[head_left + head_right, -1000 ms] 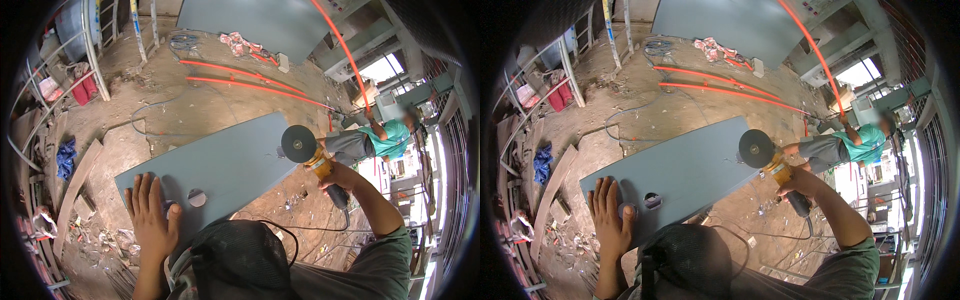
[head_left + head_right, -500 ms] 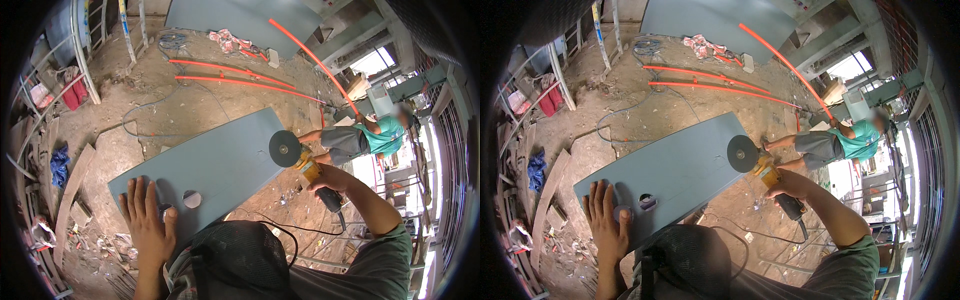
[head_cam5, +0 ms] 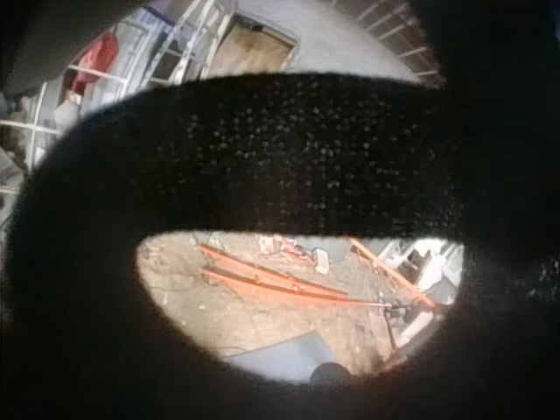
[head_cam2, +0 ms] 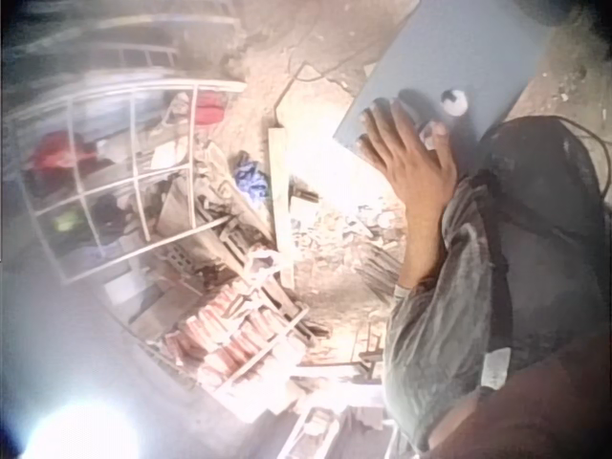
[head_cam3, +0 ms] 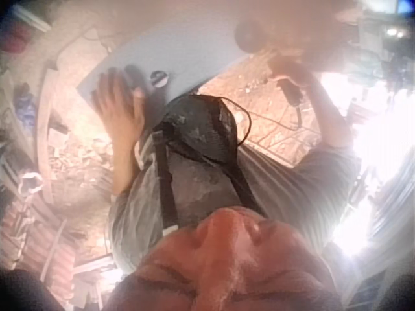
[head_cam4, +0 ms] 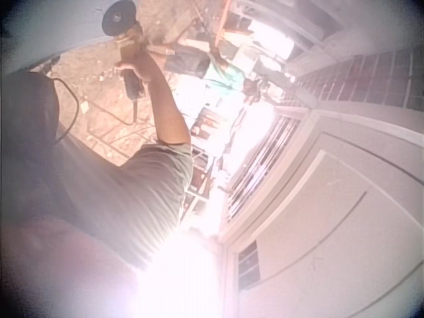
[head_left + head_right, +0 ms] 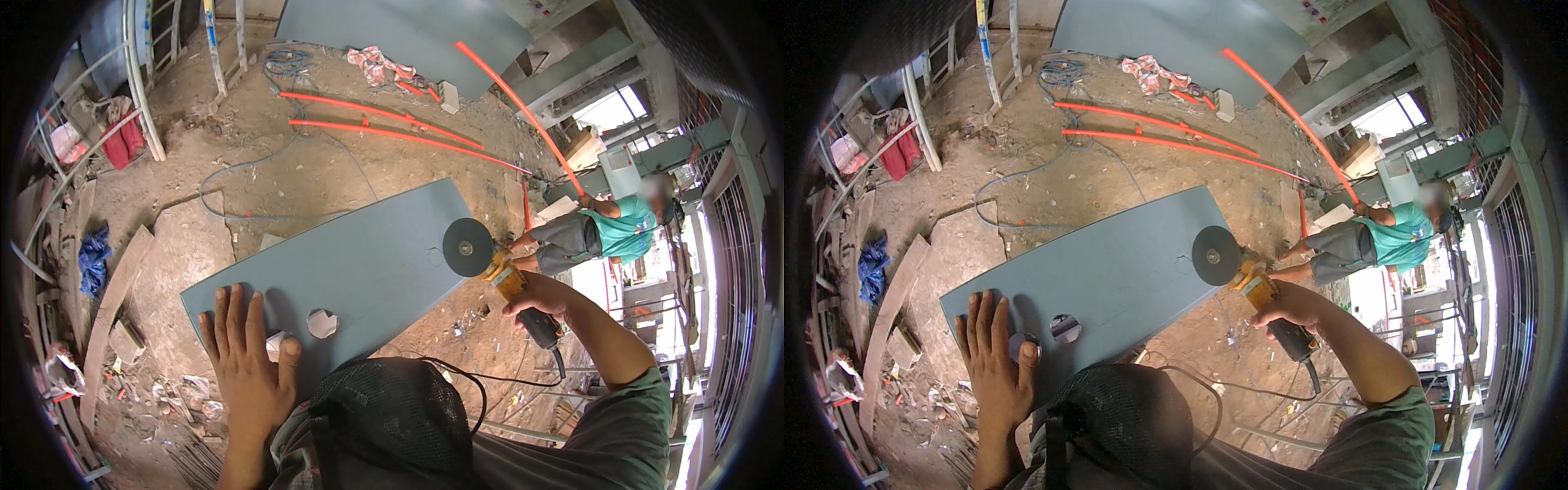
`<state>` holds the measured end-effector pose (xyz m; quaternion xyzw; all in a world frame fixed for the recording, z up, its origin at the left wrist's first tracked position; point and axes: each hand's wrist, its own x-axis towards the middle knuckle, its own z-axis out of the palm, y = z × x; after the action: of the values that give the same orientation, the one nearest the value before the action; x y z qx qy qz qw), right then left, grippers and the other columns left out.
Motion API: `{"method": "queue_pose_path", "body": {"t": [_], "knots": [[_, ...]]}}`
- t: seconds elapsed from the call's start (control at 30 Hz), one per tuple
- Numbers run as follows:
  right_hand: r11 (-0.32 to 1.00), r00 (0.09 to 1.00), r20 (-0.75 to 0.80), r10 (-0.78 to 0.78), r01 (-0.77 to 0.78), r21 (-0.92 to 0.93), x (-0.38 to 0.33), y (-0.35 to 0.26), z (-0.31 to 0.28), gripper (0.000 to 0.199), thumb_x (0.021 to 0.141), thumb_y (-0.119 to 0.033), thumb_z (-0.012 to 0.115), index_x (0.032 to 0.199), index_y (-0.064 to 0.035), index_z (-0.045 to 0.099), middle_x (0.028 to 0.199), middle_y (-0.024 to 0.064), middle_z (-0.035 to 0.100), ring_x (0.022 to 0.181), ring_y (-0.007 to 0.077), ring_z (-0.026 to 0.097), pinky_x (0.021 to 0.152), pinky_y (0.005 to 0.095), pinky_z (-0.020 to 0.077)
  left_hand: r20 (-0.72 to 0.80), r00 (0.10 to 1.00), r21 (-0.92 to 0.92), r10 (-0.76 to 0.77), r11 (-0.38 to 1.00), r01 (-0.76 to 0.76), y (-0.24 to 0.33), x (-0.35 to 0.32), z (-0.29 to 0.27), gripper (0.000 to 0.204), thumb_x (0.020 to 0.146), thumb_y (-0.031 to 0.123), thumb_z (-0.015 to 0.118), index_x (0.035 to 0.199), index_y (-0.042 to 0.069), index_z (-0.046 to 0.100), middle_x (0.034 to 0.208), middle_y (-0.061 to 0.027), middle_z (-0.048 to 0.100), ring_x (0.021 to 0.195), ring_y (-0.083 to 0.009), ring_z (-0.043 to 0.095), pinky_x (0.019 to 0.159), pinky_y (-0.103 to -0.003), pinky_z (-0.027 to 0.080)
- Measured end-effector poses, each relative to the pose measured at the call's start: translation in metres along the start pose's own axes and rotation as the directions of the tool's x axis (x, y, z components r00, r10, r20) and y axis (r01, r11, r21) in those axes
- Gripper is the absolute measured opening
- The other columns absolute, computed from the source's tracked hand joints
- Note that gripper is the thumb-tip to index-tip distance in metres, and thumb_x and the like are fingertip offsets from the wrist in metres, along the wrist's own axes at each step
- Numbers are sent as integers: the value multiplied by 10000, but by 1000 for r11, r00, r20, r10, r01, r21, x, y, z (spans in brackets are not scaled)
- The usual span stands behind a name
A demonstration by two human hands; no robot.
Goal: The person uses an angle grinder to cut circular holes into a gray metal cabinet door. They hold the door steady with one hand while operating the grinder with the other, creating sparks as the blade cuts through the metal.
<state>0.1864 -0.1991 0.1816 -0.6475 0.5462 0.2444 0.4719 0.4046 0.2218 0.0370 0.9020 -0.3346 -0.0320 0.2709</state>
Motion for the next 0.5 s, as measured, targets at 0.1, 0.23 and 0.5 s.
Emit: {"method": "queue_pose_path", "body": {"t": [0.1,0.23,0.5], "knots": [[1000,1000,8,5,-5,-11,-3,0,3,617,839,-73,885,1351,-33,542,931,93,676,721,206,715,680,382,636,6,1000,6,2,1000,-2,-1,-3,0,710,1146,537,422,1592,-9,506,1711,-244,435,1653,-430,301,1370,-594,115],[1000,1000,18,14,-13,-10,-6,9,9,593,838,-64,879,1329,-23,548,917,99,678,715,213,710,676,386,630,20,1000,12,2,1000,-2,-2,-14,0,714,1145,544,425,1592,-7,506,1713,-242,433,1653,-428,302,1371,-591,113],[1000,1000,-4,-8,8,-15,-5,-1,6,555,841,-59,880,1291,-15,558,914,109,687,715,217,712,678,392,620,12,1000,24,-7,1000,7,-2,-6,3,729,1142,561,402,1589,-3,518,1714,-235,436,1661,-410,294,1378,-580,96]]}}
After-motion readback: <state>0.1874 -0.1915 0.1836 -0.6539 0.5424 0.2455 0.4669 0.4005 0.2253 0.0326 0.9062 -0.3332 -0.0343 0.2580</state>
